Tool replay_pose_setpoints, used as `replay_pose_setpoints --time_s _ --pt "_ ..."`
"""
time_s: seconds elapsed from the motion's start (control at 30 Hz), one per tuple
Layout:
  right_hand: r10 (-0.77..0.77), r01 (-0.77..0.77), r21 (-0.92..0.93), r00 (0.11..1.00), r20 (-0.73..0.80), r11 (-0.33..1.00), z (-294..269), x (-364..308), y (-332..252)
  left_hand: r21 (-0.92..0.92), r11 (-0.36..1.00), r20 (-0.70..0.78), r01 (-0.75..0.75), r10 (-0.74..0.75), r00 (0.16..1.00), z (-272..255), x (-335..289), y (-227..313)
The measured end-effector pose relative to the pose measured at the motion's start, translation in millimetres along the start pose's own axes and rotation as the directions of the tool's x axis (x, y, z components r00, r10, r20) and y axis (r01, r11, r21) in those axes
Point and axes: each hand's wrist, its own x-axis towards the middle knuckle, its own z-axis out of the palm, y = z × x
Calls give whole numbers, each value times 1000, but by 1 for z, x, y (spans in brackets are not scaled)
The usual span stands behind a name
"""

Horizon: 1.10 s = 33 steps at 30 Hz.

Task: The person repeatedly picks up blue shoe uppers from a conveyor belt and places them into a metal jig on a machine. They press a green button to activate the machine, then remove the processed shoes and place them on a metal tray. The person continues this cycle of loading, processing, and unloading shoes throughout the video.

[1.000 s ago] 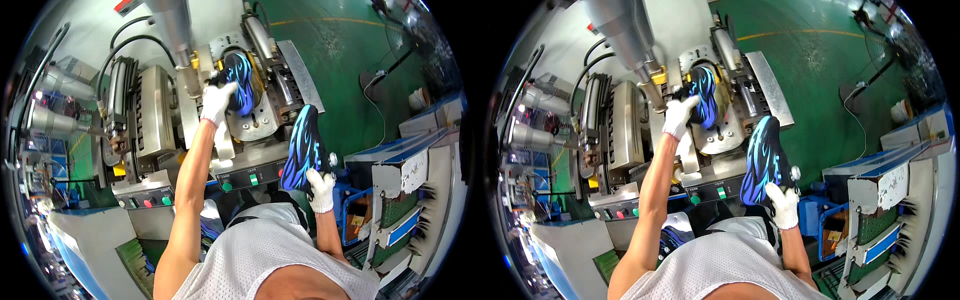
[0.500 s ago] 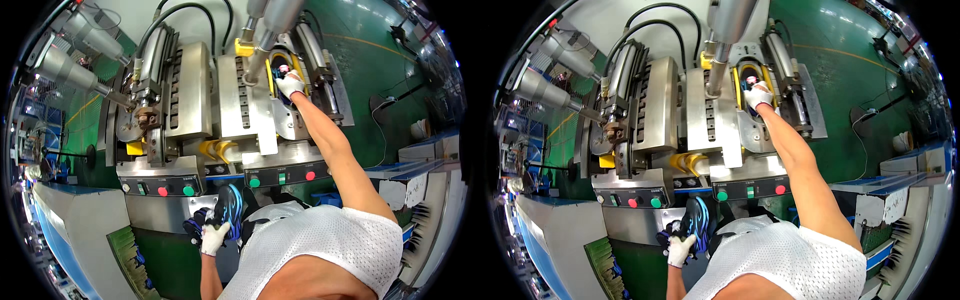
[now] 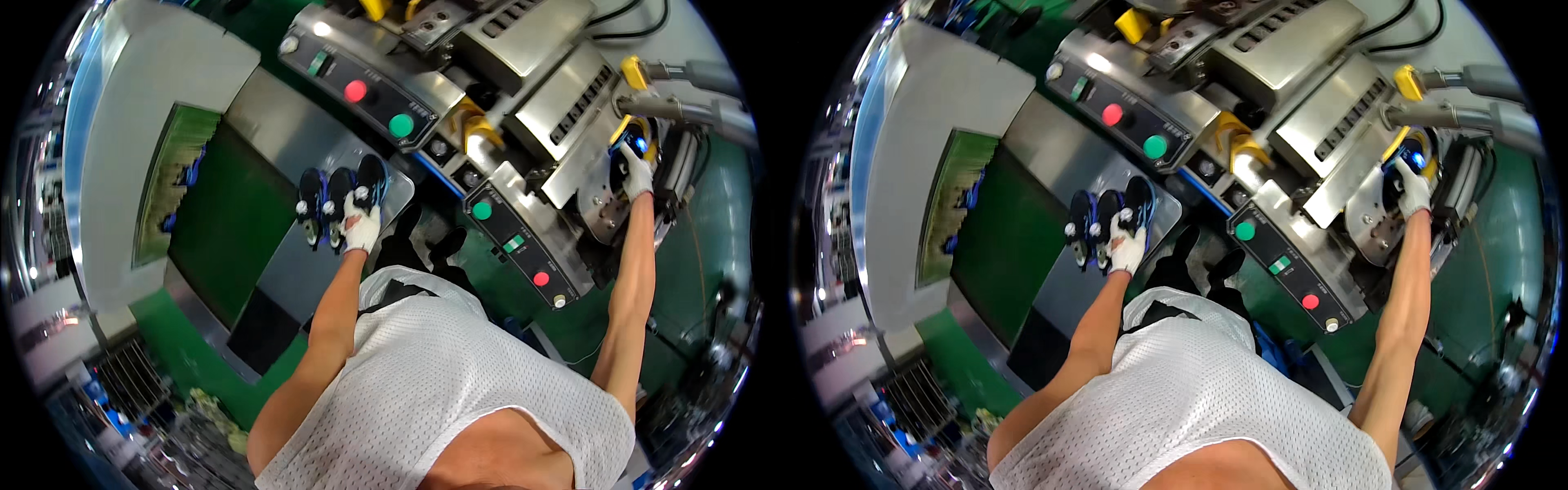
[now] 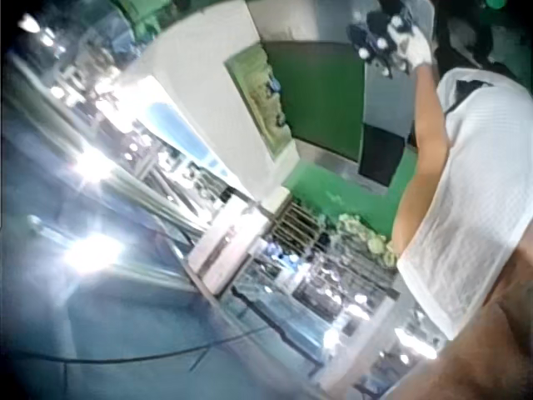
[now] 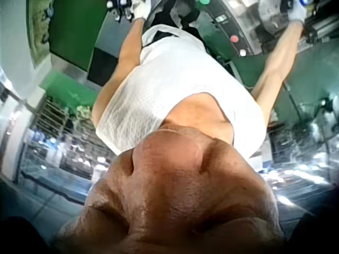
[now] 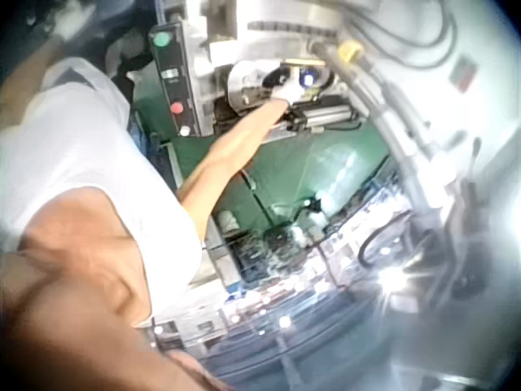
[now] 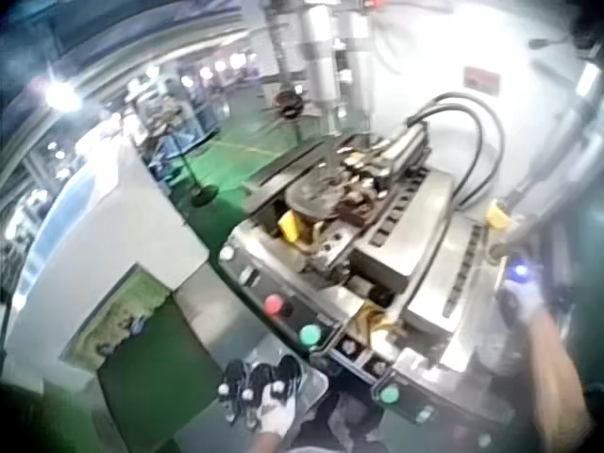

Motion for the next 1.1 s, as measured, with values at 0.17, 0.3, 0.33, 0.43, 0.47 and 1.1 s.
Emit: replay_pose_setpoints --time_s 0.17,0.3,0.33,0.43,0.47,1.1 --pt "-597 394 -610 785 -165 688 73 -138 -43 35 997 -73 -71 73 995 24 4 -47" --pt "-631 592 -507 767 115 627 184 -304 -31 -139 987 127 -81 98 987 -20 3 -17" --pt "-669 693 -432 705 236 577 201 -305 16 -129 982 120 -138 154 981 -37 -6 -11" --pt "-352 573 -819 774 526 38 243 -326 68 -467 855 82 -225 296 952 -80 -26 -27" --pt "-533 605 -792 643 550 -87 239 -304 101 -468 840 59 -276 341 938 -96 -29 -37" --pt "266 -92 -716 955 134 692 485 -420 152 -236 968 276 88 -20 961 -45 44 -115"
